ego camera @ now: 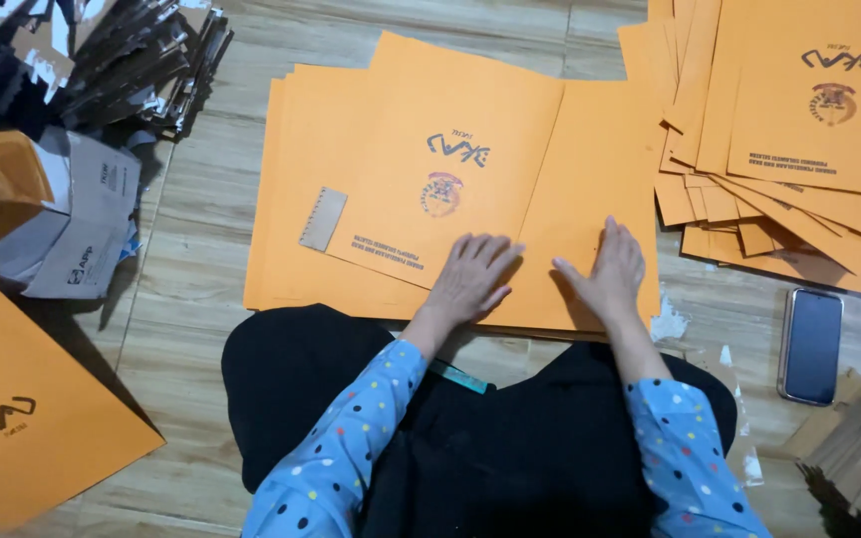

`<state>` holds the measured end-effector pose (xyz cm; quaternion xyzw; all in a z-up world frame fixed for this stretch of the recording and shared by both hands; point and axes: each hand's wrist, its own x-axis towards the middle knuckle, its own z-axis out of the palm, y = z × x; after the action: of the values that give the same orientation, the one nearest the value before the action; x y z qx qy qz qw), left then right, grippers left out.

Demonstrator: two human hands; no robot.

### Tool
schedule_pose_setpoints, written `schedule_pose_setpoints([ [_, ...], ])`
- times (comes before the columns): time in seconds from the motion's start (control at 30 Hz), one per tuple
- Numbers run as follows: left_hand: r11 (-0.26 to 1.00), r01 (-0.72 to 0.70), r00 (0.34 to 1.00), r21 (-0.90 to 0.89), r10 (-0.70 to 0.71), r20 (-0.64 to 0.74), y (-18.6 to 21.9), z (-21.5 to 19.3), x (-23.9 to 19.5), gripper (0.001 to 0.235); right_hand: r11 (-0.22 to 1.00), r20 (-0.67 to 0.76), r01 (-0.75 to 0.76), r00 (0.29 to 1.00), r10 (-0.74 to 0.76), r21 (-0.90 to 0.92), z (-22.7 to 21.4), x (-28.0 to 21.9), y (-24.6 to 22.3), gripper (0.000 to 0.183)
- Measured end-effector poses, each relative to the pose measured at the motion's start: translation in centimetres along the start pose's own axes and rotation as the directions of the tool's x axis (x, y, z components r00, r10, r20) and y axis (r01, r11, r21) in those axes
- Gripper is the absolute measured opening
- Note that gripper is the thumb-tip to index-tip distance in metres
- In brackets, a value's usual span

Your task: The person sits on the floor and repeatedly glues a small rectangular piece of paper onto the center fold of large orange sheets. They use a small green glue stick to apply adhesive, press the paper down, and then fold the sheet in half to secure it.

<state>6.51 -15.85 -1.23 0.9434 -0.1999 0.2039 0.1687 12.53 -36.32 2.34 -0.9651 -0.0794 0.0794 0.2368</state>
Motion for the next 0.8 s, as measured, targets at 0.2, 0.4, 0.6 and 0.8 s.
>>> schedule_pose_setpoints([
  [0.2, 0.965, 0.253, 0.922, 0.074, -0.264, 0.284, -0.4, -2.2, 0.4, 0.083, 0.995, -0.015, -0.083, 0.996, 0.083, 0.047, 3.3, 0.8, -5.2, 0.103],
  [0.4, 0.958, 0.253, 0.896, 0.133, -0.284, 0.34, -0.6, -2.2, 0.6, 0.084, 0.967, -0.015, -0.254, 0.967, 0.255, 0.02, 2.4, 4.2, -6.6, 0.103],
  [0.6, 0.958, 0.259, 0.885, 0.124, -0.286, 0.366, -0.8, -1.9, 0.7, 0.086, 0.914, -0.046, -0.405, 0.913, 0.405, 0.001, 1.8, 9.4, -6.5, 0.105],
  [0.8, 0.958, 0.263, 0.884, 0.114, -0.287, 0.37, -1.2, -1.8, 0.9, 0.087, 0.87, -0.071, -0.492, 0.868, 0.492, 0.018, 0.7, 14.9, -6.8, 0.105],
])
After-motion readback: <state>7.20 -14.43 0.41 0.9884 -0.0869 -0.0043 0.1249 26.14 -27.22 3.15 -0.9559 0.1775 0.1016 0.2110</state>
